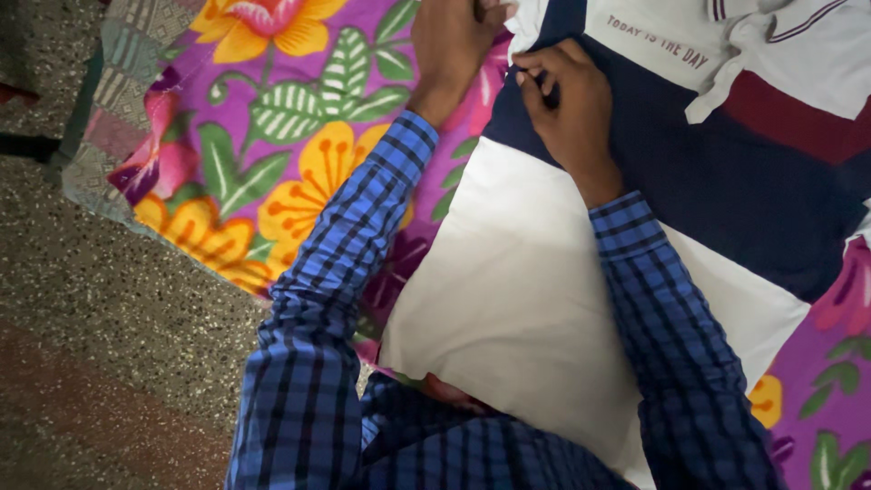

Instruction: The person lays a color-blocked polo shirt flat on a floral bedspread, smooths the fabric, and folds the sleeves inward. They then fold the shirt in half and smooth it down to complete the fold.

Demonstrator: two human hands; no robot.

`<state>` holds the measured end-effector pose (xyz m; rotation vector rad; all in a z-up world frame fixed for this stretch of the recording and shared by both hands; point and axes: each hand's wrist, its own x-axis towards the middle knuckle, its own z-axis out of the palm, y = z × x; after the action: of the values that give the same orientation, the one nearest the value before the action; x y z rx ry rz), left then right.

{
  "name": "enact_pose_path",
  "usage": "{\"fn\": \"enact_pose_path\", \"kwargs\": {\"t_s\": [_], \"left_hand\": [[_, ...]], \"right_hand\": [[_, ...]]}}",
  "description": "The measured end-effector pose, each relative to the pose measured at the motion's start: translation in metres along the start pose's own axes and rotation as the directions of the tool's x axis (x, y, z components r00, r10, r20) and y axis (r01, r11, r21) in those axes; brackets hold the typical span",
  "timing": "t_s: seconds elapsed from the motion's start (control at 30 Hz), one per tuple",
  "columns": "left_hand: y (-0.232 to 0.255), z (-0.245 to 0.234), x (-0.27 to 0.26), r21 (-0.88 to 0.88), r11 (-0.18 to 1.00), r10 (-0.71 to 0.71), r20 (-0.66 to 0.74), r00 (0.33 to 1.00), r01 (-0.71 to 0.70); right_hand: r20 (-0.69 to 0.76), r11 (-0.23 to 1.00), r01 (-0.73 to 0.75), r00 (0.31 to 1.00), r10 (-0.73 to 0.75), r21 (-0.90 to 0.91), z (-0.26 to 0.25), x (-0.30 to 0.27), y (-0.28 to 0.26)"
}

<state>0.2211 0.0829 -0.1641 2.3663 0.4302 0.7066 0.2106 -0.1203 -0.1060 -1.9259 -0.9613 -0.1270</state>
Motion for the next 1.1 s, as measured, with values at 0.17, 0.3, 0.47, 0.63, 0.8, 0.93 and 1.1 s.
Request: {"fn": "enact_pose_path", "kwargs": {"t_s": [0.17, 0.3, 0.47, 0.63, 0.8, 0.93, 1.1], "left_hand": [[-0.014, 0.014, 0.002, -0.115, 0.993, -0.001, 0.022, 1.000, 0.004], [-0.035, 0.019, 0.008, -0.174, 0.983, 0.080, 0.160, 0.984, -0.052], [-0.048, 0.025, 0.013, -0.207, 0.948, 0.272, 0.137, 0.952, -0.241], [-0.031, 0.036, 0.011, -0.113, 0.974, 0.214, 0.144, 0.966, -0.199], [-0.023, 0.026, 0.013, -0.276, 0.958, 0.149, 0.250, 0.957, -0.077], [-0.041, 0.040, 0.011, -0.131, 0.969, 0.222, 0.089, 0.971, -0.209], [-0.073, 0.049, 0.020, 0.026, 0.980, 0.195, 0.091, 0.977, -0.198]], "right_hand": [[-0.010, 1.000, -0.003, 1.000, 0.003, 0.006, 0.002, 0.000, 0.002], [-0.010, 1.000, -0.018, 1.000, 0.018, 0.002, 0.002, 0.000, 0.002], [-0.010, 1.000, -0.022, 1.000, 0.022, -0.008, 0.001, -0.001, 0.000], [-0.006, 1.000, -0.025, 1.000, 0.025, -0.011, 0.000, 0.000, -0.001], [-0.008, 1.000, -0.020, 1.000, 0.019, -0.005, 0.000, 0.001, -0.002], [-0.006, 1.000, -0.014, 1.000, 0.014, -0.016, -0.001, 0.000, -0.002], [-0.023, 0.999, -0.016, 1.000, 0.017, 0.032, 0.000, -0.001, -0.001]]}}
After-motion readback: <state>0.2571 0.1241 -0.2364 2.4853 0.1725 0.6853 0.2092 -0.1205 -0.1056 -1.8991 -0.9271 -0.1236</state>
